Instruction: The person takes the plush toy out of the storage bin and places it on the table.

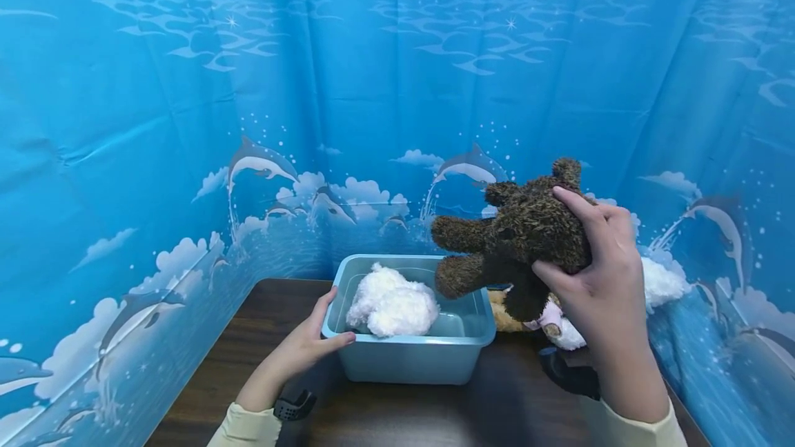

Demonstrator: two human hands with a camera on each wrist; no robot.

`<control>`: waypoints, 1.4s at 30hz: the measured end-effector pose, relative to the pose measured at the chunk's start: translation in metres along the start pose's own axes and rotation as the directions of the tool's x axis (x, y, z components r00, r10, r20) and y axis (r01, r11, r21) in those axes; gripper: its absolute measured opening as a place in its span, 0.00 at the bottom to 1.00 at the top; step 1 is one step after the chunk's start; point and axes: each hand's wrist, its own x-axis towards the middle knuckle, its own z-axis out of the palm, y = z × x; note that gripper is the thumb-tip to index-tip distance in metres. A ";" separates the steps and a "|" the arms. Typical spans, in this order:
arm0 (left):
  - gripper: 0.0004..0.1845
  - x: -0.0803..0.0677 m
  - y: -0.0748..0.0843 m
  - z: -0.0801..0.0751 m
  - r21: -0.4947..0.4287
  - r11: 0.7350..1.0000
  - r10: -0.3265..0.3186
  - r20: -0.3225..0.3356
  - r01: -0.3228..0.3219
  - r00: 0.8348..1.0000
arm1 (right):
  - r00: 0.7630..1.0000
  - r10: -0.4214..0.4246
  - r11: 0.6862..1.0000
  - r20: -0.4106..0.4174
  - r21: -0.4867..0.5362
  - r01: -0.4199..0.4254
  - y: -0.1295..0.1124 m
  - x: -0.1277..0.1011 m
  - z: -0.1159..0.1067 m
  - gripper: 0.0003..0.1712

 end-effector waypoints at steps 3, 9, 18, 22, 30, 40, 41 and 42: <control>0.60 0.000 0.001 0.000 -0.001 1.000 0.000 0.000 0.000 1.000 | 0.995 0.064 0.997 -0.077 0.036 -0.062 0.005 -0.009 -0.010 0.61; 0.60 0.000 0.002 -0.001 0.001 1.000 0.004 -0.001 -0.004 1.000 | 0.971 0.150 0.989 -0.184 0.013 -0.151 0.011 -0.026 -0.025 0.58; 0.60 0.001 0.000 0.000 0.006 1.000 0.001 -0.001 -0.001 1.000 | 0.955 0.153 0.985 -0.253 0.121 -0.125 0.041 -0.055 -0.046 0.50; 0.60 0.002 0.001 0.001 0.006 1.000 0.002 -0.005 -0.002 1.000 | 0.947 0.163 0.987 -0.279 0.060 -0.152 0.055 -0.068 -0.052 0.51; 0.60 0.000 0.000 -0.002 0.038 0.999 -0.025 -0.015 0.025 1.000 | 0.917 0.254 0.961 -0.309 -0.023 -0.274 0.073 -0.078 -0.059 0.49; 0.60 0.003 0.000 0.000 0.039 0.999 -0.011 -0.006 0.012 1.000 | 0.825 0.352 0.897 -0.442 -0.092 -0.432 0.099 -0.078 -0.073 0.47; 0.60 0.003 0.000 0.001 0.035 0.999 -0.011 -0.005 0.011 1.000 | 0.810 0.379 0.879 -0.447 -0.100 -0.466 0.102 -0.078 -0.075 0.47; 0.60 0.003 -0.001 0.001 0.032 0.999 -0.010 -0.004 0.010 1.000 | 0.790 0.408 0.857 -0.457 -0.105 -0.504 0.104 -0.079 -0.076 0.47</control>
